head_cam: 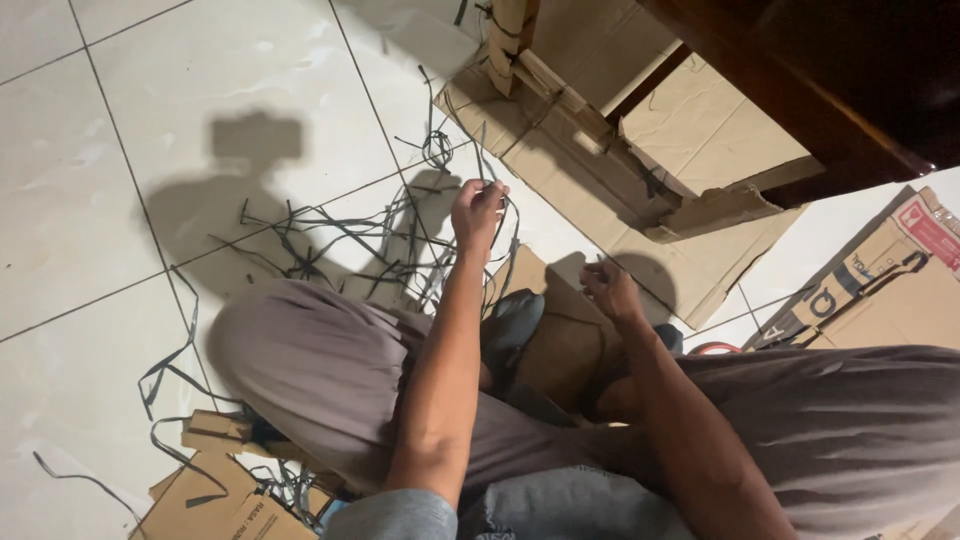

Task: Wrapping the legs of a wooden table with cardboard for protection

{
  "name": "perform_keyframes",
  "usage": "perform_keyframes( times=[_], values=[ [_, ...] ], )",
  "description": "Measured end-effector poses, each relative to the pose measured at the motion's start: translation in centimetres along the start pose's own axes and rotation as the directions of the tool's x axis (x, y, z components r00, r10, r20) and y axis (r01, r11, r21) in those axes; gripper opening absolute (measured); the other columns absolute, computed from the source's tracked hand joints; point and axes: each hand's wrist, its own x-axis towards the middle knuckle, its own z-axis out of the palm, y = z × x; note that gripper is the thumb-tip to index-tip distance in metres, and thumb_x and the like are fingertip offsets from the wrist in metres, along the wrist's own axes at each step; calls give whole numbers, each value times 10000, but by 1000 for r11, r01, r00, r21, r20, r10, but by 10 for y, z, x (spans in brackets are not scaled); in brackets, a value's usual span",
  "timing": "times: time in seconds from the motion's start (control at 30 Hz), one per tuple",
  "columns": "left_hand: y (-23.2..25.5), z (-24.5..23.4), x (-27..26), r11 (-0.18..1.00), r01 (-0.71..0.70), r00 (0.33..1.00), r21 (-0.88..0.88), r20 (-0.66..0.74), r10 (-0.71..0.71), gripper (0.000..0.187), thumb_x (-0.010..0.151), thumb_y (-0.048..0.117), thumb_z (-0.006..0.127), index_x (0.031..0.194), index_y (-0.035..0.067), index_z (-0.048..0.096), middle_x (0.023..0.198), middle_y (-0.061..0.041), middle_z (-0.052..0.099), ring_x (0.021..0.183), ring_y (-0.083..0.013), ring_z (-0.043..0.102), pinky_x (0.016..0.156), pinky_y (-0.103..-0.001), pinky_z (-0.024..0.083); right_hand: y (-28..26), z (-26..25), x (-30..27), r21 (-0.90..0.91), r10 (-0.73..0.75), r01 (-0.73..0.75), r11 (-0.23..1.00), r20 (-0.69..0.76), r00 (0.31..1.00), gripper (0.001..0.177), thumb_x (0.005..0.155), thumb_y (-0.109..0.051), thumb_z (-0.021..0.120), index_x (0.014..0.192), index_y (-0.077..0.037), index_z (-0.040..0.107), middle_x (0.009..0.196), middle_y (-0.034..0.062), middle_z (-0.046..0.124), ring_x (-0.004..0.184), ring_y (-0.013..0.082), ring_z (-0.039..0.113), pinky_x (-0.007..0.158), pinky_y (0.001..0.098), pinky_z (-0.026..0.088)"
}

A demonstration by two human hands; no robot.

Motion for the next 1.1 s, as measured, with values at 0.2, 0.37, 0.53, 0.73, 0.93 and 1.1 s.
perform_keyframes(
  times=[0.2, 0.37, 0.53, 0.73, 0.93, 1.1],
  values=[
    [-28, 2, 20, 974, -103, 989, 199, 124, 80, 246, 774, 343, 779, 934, 161, 737, 758, -46, 736, 667, -169, 714, 587, -319, 571, -86, -3, -33, 146, 17, -18, 989, 11, 1000, 348, 935, -297, 661, 1167, -49, 732, 951, 183, 769, 909, 334, 750, 790, 430, 588],
    [-78, -7, 25, 677, -144, 965, 722, 254, -66, 302, 837, 456, 659, 1044, 253, 744, 1041, -34, 774, 1068, -322, 723, 912, -471, 577, -76, 19, -16, 89, -95, 91, 992, 43, 995, 378, 942, -374, 649, 1125, -61, 753, 938, 188, 759, 935, 366, 732, 827, 469, 567],
    [-94, -33, 21, 522, -76, 952, 850, 217, -215, 363, 806, 504, 641, 1086, 305, 756, 1090, -19, 776, 1093, -297, 725, 926, -447, 583, -56, 47, -4, -145, -134, 149, 978, 110, 985, 408, 939, -369, 607, 1202, -80, 725, 914, 171, 769, 999, 411, 712, 899, 557, 527],
    [-69, -66, 14, 671, -20, 1000, 741, 9, 20, 282, 900, 399, 634, 1114, 234, 711, 1128, -60, 727, 1143, -296, 682, 946, -475, 564, -90, 86, -13, -227, -155, 205, 952, 221, 963, 416, 936, -357, 691, 1282, -127, 689, 1224, 178, 712, 1171, 390, 676, 963, 551, 562],
    [-17, -110, 8, 556, -4, 995, 831, -54, 88, 380, 995, 208, 583, 1366, 125, 597, 1606, -93, 355, 1423, -311, 450, 1106, -476, 511, -88, 110, -11, -502, -299, 455, 735, 362, 883, 462, 933, -382, 689, 1315, -135, 610, 1367, 201, 622, 1353, 392, 550, 1039, 547, 560],
    [-9, -152, 40, 294, -95, 978, 951, 144, -150, 516, 990, 103, 513, 1504, 55, 483, 1735, -47, 58, 1481, -394, 386, 1162, -515, 465, -90, 106, 4, -606, -129, 446, 659, 494, 860, 447, 968, -460, 618, 1371, -281, 545, 1597, 38, 373, 1496, 291, 377, 1224, 447, 386]
  ],
)
